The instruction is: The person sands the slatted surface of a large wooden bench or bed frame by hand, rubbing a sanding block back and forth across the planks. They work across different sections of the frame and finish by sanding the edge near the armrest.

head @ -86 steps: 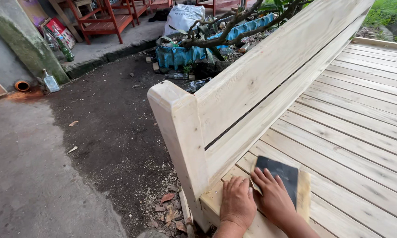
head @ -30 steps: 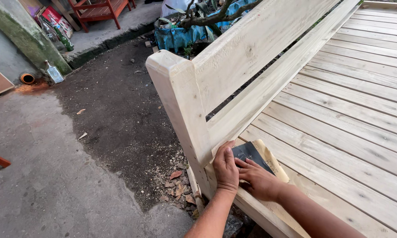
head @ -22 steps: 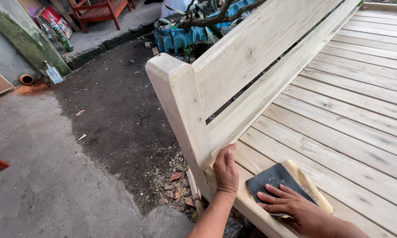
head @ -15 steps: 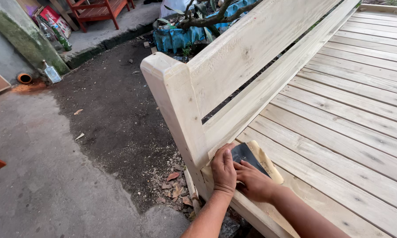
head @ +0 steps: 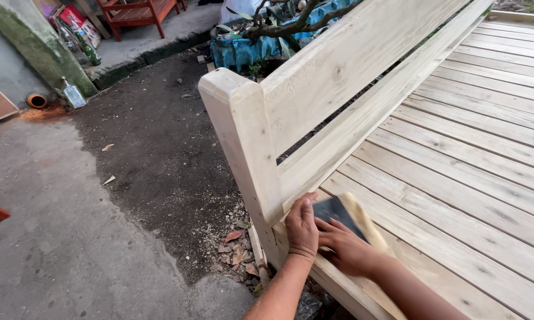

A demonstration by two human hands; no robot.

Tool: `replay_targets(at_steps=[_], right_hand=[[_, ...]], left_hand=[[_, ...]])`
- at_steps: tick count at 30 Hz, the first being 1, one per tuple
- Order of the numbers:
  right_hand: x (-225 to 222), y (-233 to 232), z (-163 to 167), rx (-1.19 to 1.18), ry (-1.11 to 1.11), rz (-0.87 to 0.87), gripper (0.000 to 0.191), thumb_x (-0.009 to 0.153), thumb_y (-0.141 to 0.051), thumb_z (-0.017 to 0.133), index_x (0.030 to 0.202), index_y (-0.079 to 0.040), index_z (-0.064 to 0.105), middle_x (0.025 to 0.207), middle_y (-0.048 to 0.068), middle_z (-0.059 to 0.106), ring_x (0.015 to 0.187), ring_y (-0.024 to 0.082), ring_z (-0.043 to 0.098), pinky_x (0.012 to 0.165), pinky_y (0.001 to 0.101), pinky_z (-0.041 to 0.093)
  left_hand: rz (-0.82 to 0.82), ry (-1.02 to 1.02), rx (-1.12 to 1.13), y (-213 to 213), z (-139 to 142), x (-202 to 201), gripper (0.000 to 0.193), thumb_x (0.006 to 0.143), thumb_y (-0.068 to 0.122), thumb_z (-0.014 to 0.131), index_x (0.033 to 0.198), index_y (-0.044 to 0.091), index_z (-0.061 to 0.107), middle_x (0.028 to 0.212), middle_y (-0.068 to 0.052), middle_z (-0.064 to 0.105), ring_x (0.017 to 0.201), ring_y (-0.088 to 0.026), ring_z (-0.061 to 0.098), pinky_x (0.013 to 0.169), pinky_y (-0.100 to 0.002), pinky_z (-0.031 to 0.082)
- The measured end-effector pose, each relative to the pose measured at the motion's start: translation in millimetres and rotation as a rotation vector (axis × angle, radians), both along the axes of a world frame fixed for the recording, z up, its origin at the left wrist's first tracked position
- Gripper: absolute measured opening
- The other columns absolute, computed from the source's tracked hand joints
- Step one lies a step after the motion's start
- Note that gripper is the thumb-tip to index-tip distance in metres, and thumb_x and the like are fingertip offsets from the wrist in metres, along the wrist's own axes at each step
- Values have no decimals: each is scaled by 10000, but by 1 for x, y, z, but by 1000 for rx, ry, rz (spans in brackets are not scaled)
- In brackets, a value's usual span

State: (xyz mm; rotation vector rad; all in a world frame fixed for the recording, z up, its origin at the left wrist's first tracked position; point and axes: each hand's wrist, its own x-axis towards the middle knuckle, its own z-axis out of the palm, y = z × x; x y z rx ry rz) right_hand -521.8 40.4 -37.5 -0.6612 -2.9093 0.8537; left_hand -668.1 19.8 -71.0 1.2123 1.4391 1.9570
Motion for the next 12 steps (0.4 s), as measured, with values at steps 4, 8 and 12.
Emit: replay_targets(at_steps=[4,8,12], right_hand=[[11,-11,0,-74,14,-57,528,894,27,639,1362,-217,627,1583,-21,472,1584,234,171,1287,504,38],[105,-37,-6,0,217,70,592,898,-33,745,1437,-226,595,1642,1,433,1580,291,184,1262,534,71],[122,-26,-35,-13,-114,8,688,952,-123,694,1564,-356,485,1698,-81,340,1606,234,104,1276,522,41]], left_hand=[[76,94,-57,1,-4,0,424,1077,267,418,1166,7,741,1183,-155,753,1137,-285,699,1012,-372,519],[60,96,-9,2,-6,2,415,1085,262,435,1143,-11,742,1184,-160,758,1164,-289,687,1034,-369,504],[29,84,-34,2,-3,6,411,1075,283,432,1141,4,727,1157,-138,762,1137,-265,707,1015,-359,535]])
